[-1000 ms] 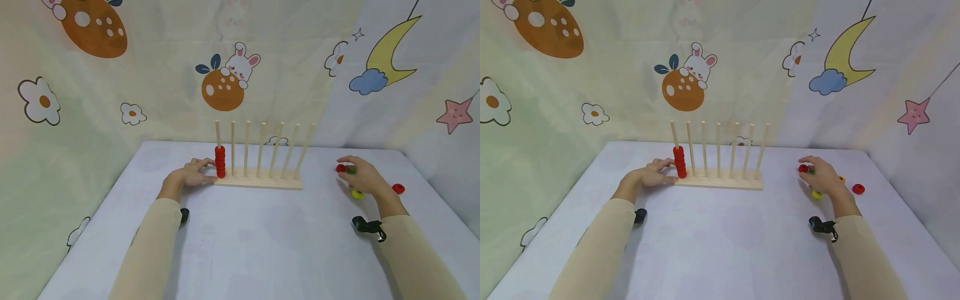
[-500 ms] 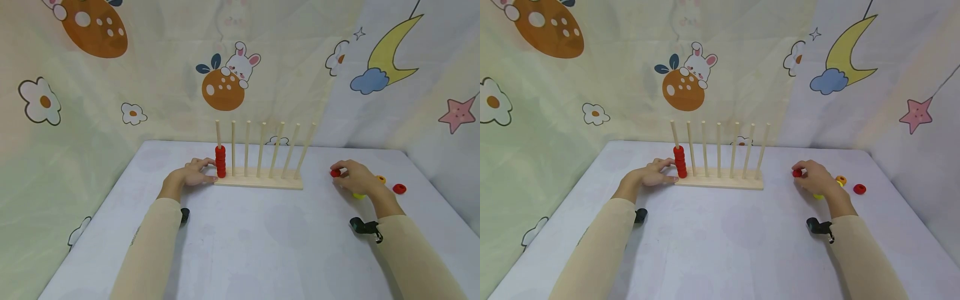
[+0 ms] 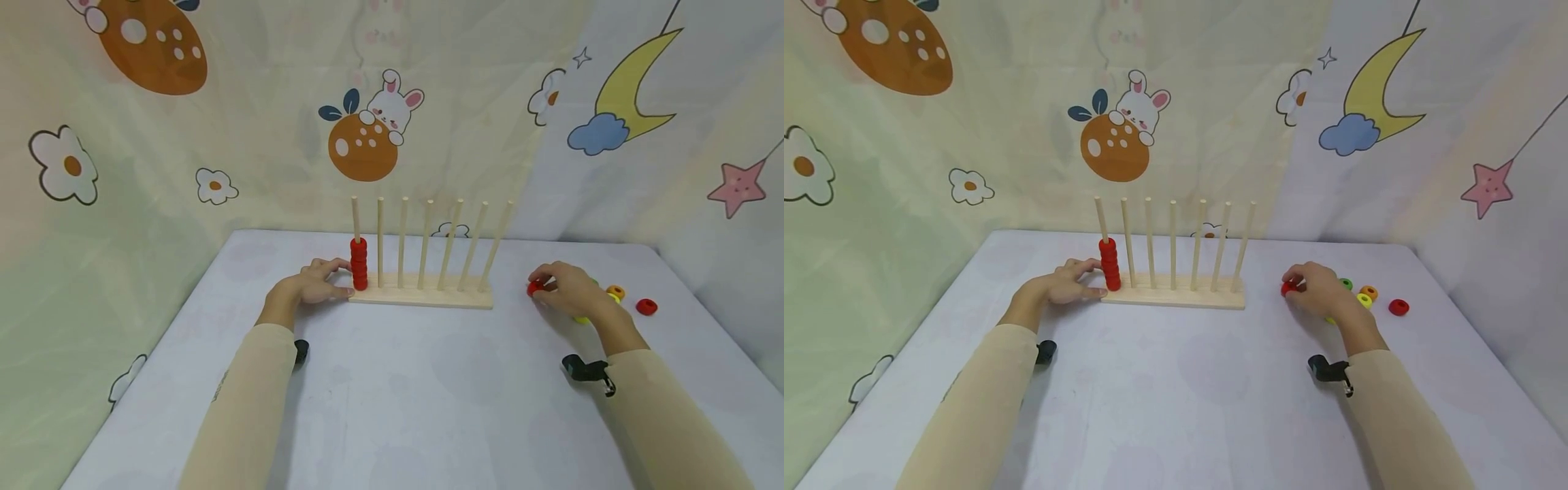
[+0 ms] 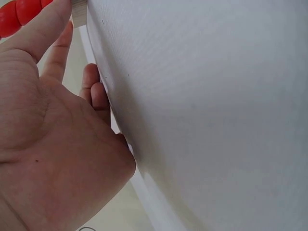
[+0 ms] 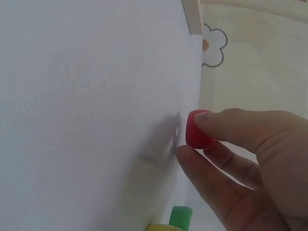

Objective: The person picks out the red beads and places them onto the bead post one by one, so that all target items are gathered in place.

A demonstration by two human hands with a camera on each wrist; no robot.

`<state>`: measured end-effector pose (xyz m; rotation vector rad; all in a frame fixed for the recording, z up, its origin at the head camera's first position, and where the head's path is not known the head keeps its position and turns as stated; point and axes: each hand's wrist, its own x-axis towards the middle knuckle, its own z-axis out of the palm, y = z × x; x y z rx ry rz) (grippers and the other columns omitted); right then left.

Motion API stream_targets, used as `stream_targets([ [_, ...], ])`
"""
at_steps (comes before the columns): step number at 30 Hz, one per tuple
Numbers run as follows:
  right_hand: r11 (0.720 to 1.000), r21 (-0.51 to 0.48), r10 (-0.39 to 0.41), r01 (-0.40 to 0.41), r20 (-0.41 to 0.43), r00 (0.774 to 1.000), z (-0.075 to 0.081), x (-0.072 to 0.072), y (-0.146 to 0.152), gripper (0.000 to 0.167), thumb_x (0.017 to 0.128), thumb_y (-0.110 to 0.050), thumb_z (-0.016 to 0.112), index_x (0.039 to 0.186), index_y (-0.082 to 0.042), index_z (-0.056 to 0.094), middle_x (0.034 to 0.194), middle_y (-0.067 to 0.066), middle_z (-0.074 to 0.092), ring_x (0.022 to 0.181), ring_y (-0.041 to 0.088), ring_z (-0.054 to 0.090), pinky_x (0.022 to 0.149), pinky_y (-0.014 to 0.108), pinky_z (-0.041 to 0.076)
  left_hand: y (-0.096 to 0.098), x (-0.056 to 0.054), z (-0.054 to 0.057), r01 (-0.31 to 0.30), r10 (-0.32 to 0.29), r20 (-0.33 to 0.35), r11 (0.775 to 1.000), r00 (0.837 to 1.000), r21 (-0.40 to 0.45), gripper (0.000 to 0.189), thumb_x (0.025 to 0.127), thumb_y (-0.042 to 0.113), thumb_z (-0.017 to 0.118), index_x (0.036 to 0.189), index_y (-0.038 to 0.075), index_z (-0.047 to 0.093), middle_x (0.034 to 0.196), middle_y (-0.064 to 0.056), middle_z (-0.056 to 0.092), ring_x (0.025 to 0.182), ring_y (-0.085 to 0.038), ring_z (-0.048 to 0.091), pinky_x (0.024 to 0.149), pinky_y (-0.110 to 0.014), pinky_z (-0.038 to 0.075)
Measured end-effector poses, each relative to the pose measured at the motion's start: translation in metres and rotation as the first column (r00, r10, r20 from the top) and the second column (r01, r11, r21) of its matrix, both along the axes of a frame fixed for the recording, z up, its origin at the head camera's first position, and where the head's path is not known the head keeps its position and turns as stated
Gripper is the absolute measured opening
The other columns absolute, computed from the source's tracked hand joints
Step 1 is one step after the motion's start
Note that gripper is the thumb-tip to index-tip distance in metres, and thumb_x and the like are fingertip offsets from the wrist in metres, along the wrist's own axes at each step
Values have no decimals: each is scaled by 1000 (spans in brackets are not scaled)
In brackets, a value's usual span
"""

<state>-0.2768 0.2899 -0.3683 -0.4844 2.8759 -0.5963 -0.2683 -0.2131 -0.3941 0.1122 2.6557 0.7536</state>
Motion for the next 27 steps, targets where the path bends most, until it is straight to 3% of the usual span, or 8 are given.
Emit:
stream_targets([
  [5, 1000, -24, 1, -2, -29, 1000, 0, 6, 0, 33, 96, -15, 68, 126, -1, 63, 129, 24, 56, 116, 47, 62, 92, 55, 56, -1, 1, 0, 6, -6, -6, 1000, 1000, 1, 65, 92, 53, 67, 150, 38, 41, 160, -12, 29, 145, -41, 27, 109, -71, 31],
  [9, 999, -45, -1, -1, -49, 999, 1, 12, -4, 33, 98, -16, 66, 129, -5, 62, 132, 19, 59, 114, 40, 61, 87, 48, 57, -2, 1, -2, 8, -8, -5, 1000, 1000, -4, 65, 93, 53, 66, 150, 37, 41, 160, -13, 30, 144, -41, 27, 109, -72, 32],
  [13, 997, -74, 24, -31, -91, 996, 4, 18, -9, 31, 98, -14, 65, 129, -6, 63, 129, 16, 63, 107, 33, 60, 78, 37, 53, -3, 2, -2, 6, -6, -4, 1000, 1000, -6, 65, 93, 53, 66, 150, 37, 40, 160, -13, 29, 145, -42, 27, 109, -72, 32],
  [17, 994, -97, 42, -55, -132, 990, 7, 24, -13, 26, 98, -12, 65, 123, -6, 65, 124, 15, 64, 101, 29, 59, 74, 33, 50, -2, 3, -1, 4, -4, -4, 1000, 1000, -5, 65, 93, 53, 66, 150, 38, 41, 161, -13, 29, 145, -41, 27, 109, -72, 32],
  [23, 993, -108, 35, -57, -190, 981, 11, 32, -19, 22, 99, -13, 67, 120, -7, 68, 118, 10, 66, 100, 29, 63, 72, 31, 54, -1, 2, 0, 9, -9, -7, 1000, 1000, -3, 64, 93, 53, 66, 150, 38, 41, 161, -12, 29, 145, -41, 27, 109, -72, 32],
  [27, 988, -140, 26, -58, -216, 976, 16, 39, -22, 27, 97, -13, 69, 123, -7, 66, 120, 11, 67, 102, 32, 68, 78, 39, 59, 1, 2, 1, 14, -14, -6, 1000, 1000, -2, 64, 93, 54, 66, 150, 38, 41, 161, -12, 29, 145, -41, 27, 109, -71, 32],
])
